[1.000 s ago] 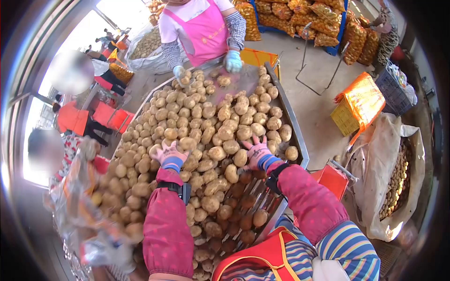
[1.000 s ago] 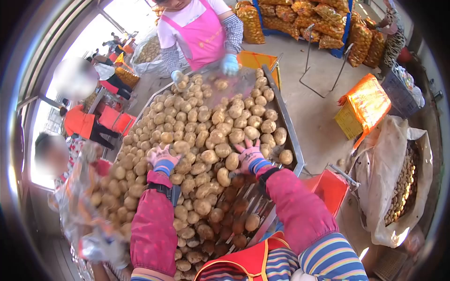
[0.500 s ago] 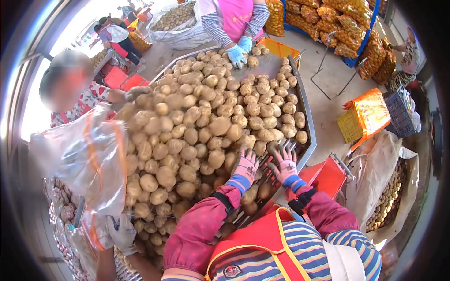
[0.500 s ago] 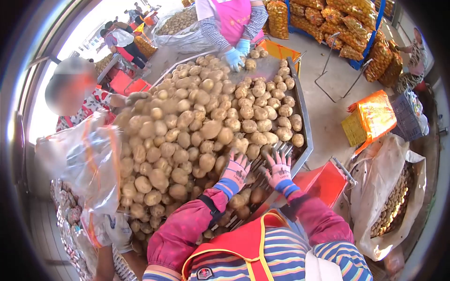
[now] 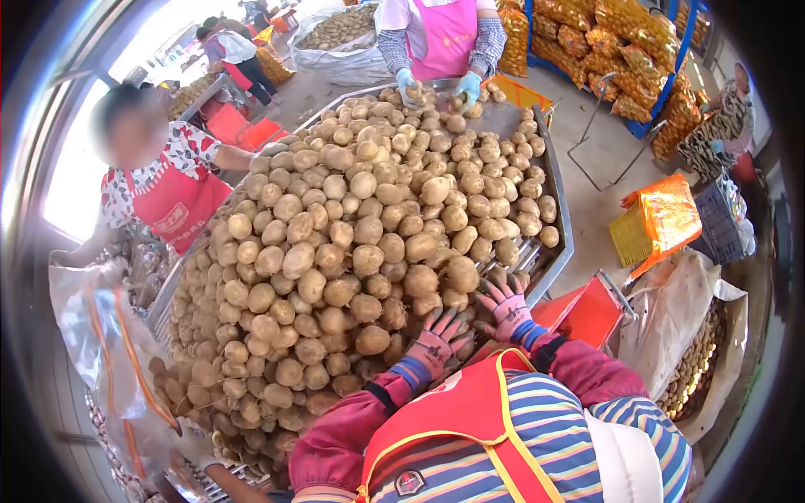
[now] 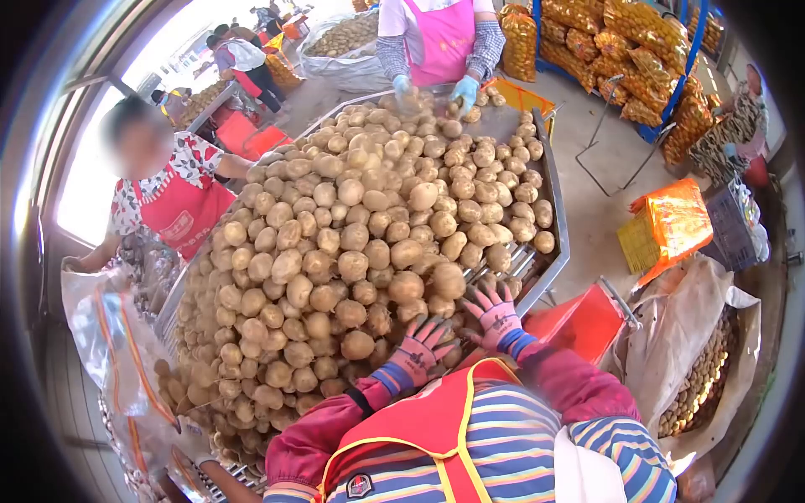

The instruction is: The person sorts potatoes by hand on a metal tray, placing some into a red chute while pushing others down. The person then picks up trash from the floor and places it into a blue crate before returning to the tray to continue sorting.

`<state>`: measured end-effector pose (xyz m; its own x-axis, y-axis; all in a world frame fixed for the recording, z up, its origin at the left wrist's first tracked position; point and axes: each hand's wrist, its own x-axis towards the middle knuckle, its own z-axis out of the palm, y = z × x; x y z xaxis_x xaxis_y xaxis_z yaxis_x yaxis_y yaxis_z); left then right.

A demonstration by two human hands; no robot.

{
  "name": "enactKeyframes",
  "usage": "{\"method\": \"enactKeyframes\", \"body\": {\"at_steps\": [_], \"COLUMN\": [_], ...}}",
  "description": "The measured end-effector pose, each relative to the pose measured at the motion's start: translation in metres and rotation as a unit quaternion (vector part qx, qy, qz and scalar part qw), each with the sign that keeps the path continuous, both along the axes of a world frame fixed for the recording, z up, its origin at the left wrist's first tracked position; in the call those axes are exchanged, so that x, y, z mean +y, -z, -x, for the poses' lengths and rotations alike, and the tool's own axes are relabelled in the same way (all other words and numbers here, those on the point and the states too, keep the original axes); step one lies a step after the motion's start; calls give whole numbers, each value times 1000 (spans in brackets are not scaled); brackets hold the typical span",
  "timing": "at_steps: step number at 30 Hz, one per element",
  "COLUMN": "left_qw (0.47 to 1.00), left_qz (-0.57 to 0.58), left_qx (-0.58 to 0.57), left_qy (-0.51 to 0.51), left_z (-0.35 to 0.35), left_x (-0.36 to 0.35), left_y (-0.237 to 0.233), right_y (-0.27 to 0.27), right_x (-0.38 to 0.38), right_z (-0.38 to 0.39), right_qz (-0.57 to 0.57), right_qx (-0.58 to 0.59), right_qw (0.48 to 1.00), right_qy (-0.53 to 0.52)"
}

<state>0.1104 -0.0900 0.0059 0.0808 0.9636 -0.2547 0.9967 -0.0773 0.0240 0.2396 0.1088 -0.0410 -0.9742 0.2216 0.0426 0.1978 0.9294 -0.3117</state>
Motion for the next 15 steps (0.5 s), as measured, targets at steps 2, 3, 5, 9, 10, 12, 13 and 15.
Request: {"method": "enactKeyframes", "body": {"at_steps": [2, 3, 5, 9, 10, 12, 13, 15], "left_qw": [997, 996, 997, 997, 997, 998, 999, 998], "left_qz": [-71, -73, -78, -73, -63, -50, -38, -32], "left_qx": [-37, -35, -21, -28, -31, -15, -3, 37], "left_qy": [-18, -22, -20, -18, -20, -28, -30, -35], "left_z": [-2, -4, -5, -7, -8, -14, -16, -17], "left_x": [1, 3, 5, 6, 5, -2, -6, -21], "left_y": [22, 25, 30, 24, 19, 5, -1, -3], "right_y": [-6, -3, 7, 15, 17, 29, 30, 30], "right_x": [-5, -5, -3, -3, -2, 1, 2, 1], "right_z": [6, 6, 5, 3, 1, -3, -3, -6], "right_qz": [-18, -21, -16, -1, 2, 0, 2, -15], "right_qx": [-108, -106, -66, -37, -19, 30, 43, 100], "right_qw": [994, 994, 997, 997, 998, 997, 996, 992], "right_qy": [23, 19, 45, 67, 65, 67, 72, 82]}}
